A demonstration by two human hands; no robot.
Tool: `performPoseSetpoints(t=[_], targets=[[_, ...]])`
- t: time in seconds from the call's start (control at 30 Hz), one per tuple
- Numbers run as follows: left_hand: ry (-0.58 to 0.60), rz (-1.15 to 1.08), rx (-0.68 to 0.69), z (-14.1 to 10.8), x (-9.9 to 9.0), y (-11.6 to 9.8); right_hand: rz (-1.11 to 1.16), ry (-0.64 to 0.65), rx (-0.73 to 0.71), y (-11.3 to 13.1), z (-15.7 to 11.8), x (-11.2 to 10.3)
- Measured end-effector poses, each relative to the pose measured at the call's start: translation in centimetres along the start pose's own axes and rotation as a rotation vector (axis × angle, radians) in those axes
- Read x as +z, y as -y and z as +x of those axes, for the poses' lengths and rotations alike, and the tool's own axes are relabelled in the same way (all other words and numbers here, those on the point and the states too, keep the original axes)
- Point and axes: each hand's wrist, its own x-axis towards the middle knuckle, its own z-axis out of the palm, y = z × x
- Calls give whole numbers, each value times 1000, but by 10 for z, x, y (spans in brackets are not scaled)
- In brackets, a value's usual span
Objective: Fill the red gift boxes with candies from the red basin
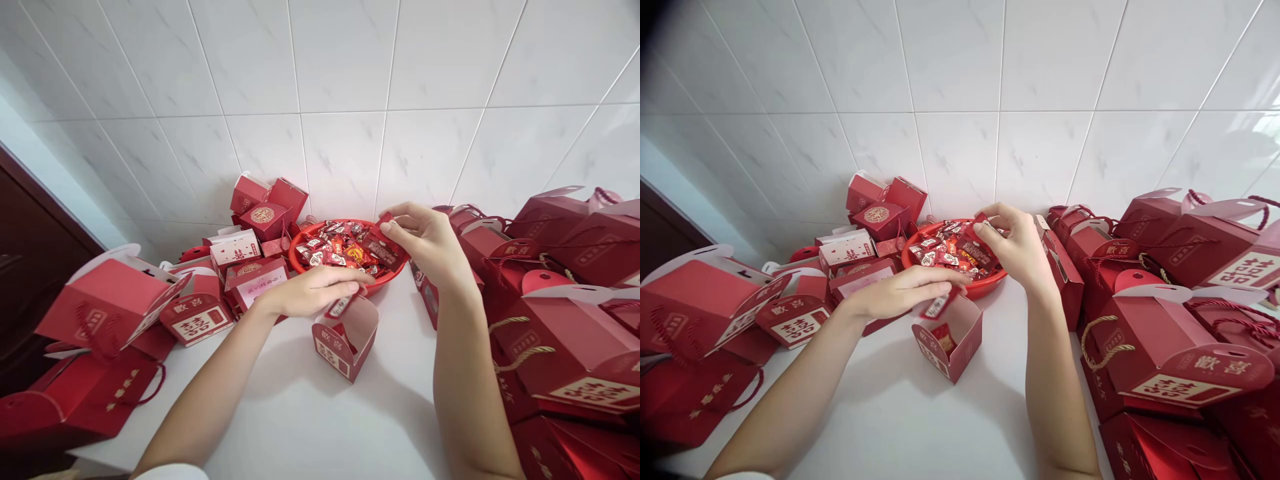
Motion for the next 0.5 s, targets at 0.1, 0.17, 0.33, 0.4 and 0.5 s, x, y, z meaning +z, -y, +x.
performPoseSetpoints(t=[0.1,0.17,0.33,0.4,0.5], targets=[[-16,101,78,-3,3,2,-18,50,-13,8,-4,3],[-41,189,82,-8,3,3,-57,81,-19,13,-7,5],[51,372,-57,-23,-5,6,-194,284,-27,19,-12,14],[140,376,-87,-26,-9,7,-252,423,-31,18,-13,18],[214,358,-155,-30,-15,10,-320,555,-56,16,-14,24]])
